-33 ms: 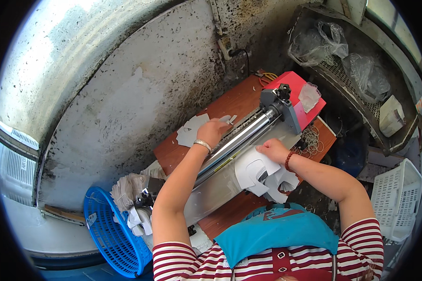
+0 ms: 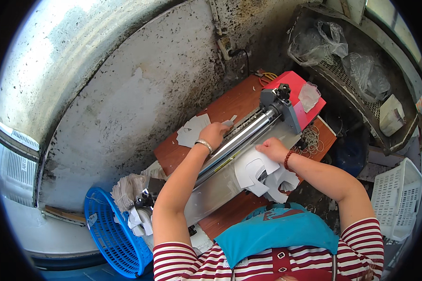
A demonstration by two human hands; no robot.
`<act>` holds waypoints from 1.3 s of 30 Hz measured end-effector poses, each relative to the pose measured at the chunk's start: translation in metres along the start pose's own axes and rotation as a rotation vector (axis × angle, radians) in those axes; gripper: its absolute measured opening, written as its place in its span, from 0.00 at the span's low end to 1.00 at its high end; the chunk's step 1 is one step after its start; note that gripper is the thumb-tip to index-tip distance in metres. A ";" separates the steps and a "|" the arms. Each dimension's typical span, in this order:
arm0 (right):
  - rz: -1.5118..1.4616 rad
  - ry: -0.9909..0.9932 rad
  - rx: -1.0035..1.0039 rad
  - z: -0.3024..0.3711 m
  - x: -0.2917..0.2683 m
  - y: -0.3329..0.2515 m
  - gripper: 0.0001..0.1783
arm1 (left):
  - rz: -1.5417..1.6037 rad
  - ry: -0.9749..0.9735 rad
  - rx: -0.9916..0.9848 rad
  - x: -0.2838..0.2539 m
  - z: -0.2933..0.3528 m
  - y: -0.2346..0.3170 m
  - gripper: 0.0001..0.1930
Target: The person feeds shoe upper components through a roller-based gluing machine to apply adhesive.
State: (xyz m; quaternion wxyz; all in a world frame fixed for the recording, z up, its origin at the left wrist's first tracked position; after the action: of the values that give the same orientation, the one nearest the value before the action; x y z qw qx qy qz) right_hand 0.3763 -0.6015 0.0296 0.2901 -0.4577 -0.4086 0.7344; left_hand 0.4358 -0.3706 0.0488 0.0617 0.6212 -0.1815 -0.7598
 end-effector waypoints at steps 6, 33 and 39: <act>-0.157 0.017 0.052 -0.011 0.002 0.005 0.16 | 0.236 -0.214 -0.079 0.024 -0.012 -0.002 0.17; -0.173 0.121 -0.046 -0.020 0.005 0.015 0.16 | 0.207 -0.190 -0.104 0.016 -0.009 -0.006 0.17; -0.273 -0.023 -0.027 0.005 -0.002 -0.001 0.11 | 0.325 -0.121 -0.193 0.019 -0.014 -0.015 0.14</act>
State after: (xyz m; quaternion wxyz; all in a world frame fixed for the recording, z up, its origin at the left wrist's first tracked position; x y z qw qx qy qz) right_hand 0.3722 -0.6041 0.0328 0.3766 -0.3932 -0.4802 0.6877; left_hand 0.4465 -0.3657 0.0238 0.2318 0.5281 -0.2094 -0.7896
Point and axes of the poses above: each hand's wrist, its own z-axis away from the middle knuckle, its own x-axis out of the palm, y = z × x, the point moved 3 cm from there along -z, towards the middle knuckle, and after that the axes turned 10 degrees about -x, right-handed, at the moved point
